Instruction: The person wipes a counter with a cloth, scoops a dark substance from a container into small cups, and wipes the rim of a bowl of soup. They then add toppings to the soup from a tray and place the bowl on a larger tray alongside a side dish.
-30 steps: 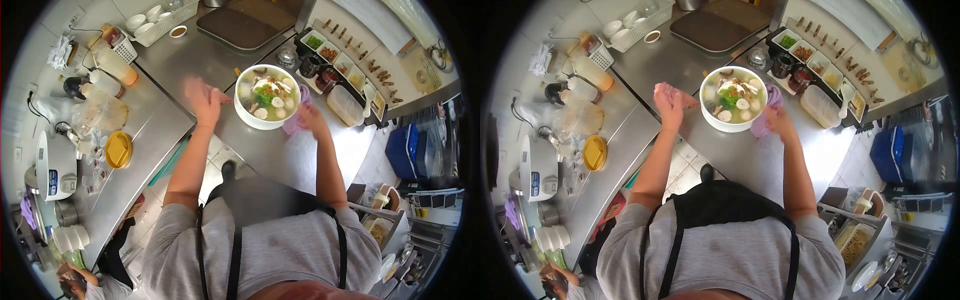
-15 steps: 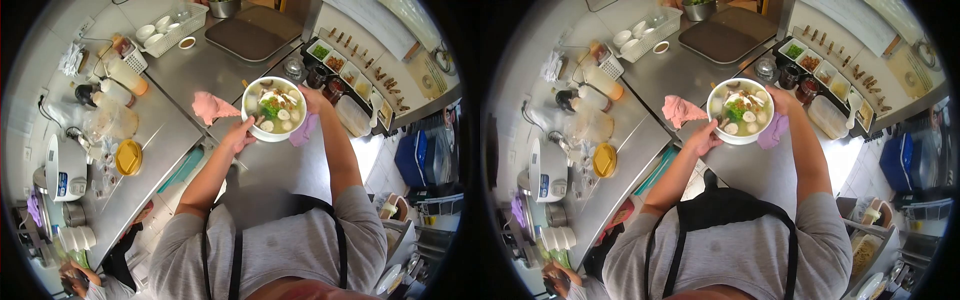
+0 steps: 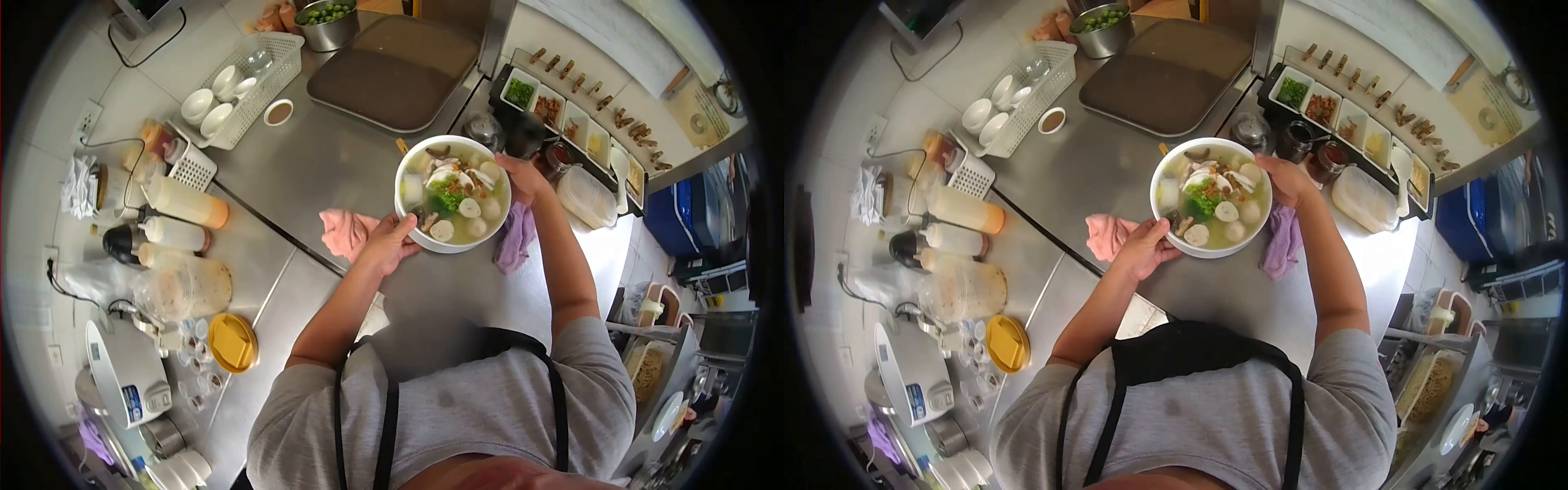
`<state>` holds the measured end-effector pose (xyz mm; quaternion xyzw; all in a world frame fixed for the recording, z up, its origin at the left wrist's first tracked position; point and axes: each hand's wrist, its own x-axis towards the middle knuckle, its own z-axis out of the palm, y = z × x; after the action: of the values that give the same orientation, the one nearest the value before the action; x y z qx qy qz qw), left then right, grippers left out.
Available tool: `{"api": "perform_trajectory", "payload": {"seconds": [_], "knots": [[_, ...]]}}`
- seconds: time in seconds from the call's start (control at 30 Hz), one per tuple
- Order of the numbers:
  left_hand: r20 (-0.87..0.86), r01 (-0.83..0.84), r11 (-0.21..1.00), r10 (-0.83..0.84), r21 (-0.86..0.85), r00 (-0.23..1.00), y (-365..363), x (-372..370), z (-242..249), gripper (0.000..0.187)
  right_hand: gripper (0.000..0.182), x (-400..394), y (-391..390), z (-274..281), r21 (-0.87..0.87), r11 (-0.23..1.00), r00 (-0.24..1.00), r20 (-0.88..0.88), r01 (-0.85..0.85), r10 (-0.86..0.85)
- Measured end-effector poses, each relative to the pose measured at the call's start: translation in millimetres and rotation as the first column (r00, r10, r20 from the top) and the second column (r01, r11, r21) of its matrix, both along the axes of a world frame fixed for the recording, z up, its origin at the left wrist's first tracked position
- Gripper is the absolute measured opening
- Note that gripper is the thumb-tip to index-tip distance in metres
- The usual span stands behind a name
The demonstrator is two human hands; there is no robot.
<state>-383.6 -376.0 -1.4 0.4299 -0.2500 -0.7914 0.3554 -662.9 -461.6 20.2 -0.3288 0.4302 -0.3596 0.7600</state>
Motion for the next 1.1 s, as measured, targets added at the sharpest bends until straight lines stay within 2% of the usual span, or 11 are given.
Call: {"api": "perform_trajectory", "payload": {"seconds": [0.17,0.37,0.43,0.53,0.67,0.8,1.0,1.1], "knots": [[0.030,0.034,0.996,-0.031,-0.086,0.999,-57.7,29.3,12.5,0.055,0.037,21.0,-39.6,18.9,-0.019,0.998,0.998,-0.026,0.063,-0.063],[0.075,0.144,0.983,-0.137,-0.110,0.988,-137.2,58.8,37.2,0.056,0.039,47.3,-106.2,29.7,-0.026,0.993,0.994,-0.004,0.114,-0.114],[0.085,0.136,0.984,-0.127,-0.117,0.988,-167.1,66.7,35.6,0.056,0.041,52.7,-135.8,23.5,-0.029,0.994,0.993,0.038,0.109,-0.108],[0.080,0.218,0.969,-0.210,-0.112,0.974,-214.2,76.6,31.5,0.055,0.037,62.0,-171.8,20.0,-0.066,0.986,0.987,-0.031,0.153,-0.155],[0.089,0.226,0.970,-0.218,-0.085,0.972,-278.7,90.5,18.9,0.054,0.035,76.0,-216.7,10.1,-0.075,0.972,0.974,-0.031,0.221,-0.224],[0.089,0.232,0.971,-0.225,-0.066,0.970,-323.9,97.6,5.5,0.054,0.035,82.5,-254.3,-11.7,-0.050,0.963,0.954,-0.133,0.264,-0.268],[0.126,0.263,0.963,-0.255,-0.052,0.959,-369.7,105.9,-10.6,0.059,0.034,88.5,-295.8,-34.6,-0.023,0.951,0.931,-0.198,0.308,-0.306],[0.126,0.280,0.959,-0.273,-0.049,0.954,-378.9,105.2,-10.1,0.060,0.035,86.3,-305.2,-40.5,-0.012,0.963,0.948,-0.174,0.269,-0.267]]}}
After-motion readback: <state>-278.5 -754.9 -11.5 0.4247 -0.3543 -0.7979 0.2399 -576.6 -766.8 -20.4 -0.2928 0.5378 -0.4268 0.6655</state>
